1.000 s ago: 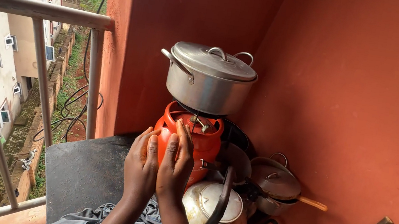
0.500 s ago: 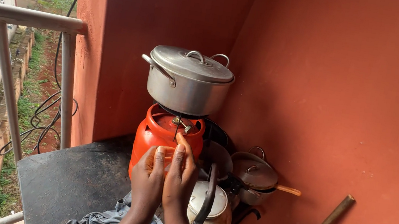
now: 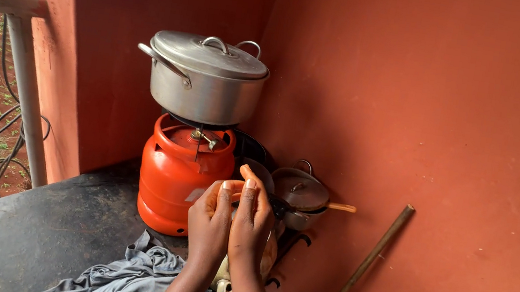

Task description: Preparing a meal by managing rice and stew in pots on a gas stove on a balcony.

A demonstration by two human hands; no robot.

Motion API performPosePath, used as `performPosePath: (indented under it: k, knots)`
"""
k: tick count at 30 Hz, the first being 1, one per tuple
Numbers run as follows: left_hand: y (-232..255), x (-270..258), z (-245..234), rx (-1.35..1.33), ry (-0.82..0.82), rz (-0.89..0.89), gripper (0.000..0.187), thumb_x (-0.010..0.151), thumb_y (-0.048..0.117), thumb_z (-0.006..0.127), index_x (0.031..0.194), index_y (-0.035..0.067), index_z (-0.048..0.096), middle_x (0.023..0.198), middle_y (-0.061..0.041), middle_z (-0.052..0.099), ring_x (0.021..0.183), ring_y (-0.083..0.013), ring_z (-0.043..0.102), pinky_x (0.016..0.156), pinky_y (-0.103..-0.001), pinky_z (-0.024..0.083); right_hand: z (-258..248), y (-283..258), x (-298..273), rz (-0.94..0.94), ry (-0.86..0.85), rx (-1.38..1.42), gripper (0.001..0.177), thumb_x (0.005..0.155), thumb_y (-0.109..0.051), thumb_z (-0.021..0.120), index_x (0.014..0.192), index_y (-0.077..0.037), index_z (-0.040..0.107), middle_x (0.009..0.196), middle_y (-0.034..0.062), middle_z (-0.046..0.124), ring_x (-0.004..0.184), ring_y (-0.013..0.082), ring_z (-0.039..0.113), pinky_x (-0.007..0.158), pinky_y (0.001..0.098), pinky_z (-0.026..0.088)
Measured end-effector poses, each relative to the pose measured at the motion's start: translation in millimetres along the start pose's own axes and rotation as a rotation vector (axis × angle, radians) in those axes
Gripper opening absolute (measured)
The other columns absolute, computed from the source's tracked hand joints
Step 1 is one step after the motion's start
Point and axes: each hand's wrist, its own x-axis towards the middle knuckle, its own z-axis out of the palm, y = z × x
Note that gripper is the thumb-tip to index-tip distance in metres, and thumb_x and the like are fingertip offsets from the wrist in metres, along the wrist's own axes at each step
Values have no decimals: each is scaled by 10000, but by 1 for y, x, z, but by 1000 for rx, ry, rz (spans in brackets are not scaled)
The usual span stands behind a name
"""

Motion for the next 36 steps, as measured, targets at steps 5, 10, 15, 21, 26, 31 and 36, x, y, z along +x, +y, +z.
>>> performPosePath:
  k: [5,10,15,21,26,31,36]
  knots:
    - [5,-2,37,37,-10,-111,355,1048,268,475,1144,63,747,940,-102,795,798,-182,672,721,-336,526,-32,-5,17,39,-11,-1,466,1066,-320,413,1316,-23,671,1327,115,719,1245,216,656,1075,337,462]
    - [-9,4,79,-13,-38,29,372,1051,282,458,1207,58,710,1051,-84,786,998,-148,737,851,-310,560,-63,18,46,39,-5,83,493,1063,-342,400,1324,-21,668,1337,126,711,1245,226,649,1080,347,462]
    - [-35,16,129,-52,-121,-1,447,1049,329,454,1346,47,633,1209,-89,750,1132,-172,692,966,-304,522,-97,45,80,123,-48,240,520,1057,-390,403,1378,-28,594,1372,128,653,1282,212,605,1090,329,444]
    - [-89,38,193,-117,-282,-112,486,1061,373,432,1413,71,577,1269,-78,710,1189,-164,657,1016,-301,497,-136,106,125,240,-22,279,531,1049,-421,442,1333,-11,627,1274,134,659,1179,224,614,1010,355,479]
    - [-116,49,228,2,-252,-189,510,1043,413,437,1388,85,619,1241,-141,727,1154,-223,682,997,-339,515,-162,126,149,436,-55,245,542,990,-467,487,1350,-79,603,1286,66,653,1197,176,613,1006,329,482]
    - [-154,55,243,334,-165,-198,535,1011,460,478,1395,103,590,1335,-161,670,1242,-300,638,1043,-397,478,-181,187,152,590,-90,184,446,945,-430,546,1235,-112,665,1085,30,706,1018,143,660,889,324,517]
    - [-190,51,242,520,-181,-287,551,1012,503,456,1369,118,623,1363,-161,645,1288,-356,589,1071,-447,460,-179,402,151,577,-120,235,225,965,-196,562,1017,18,607,833,41,576,732,184,492,626,374,389]
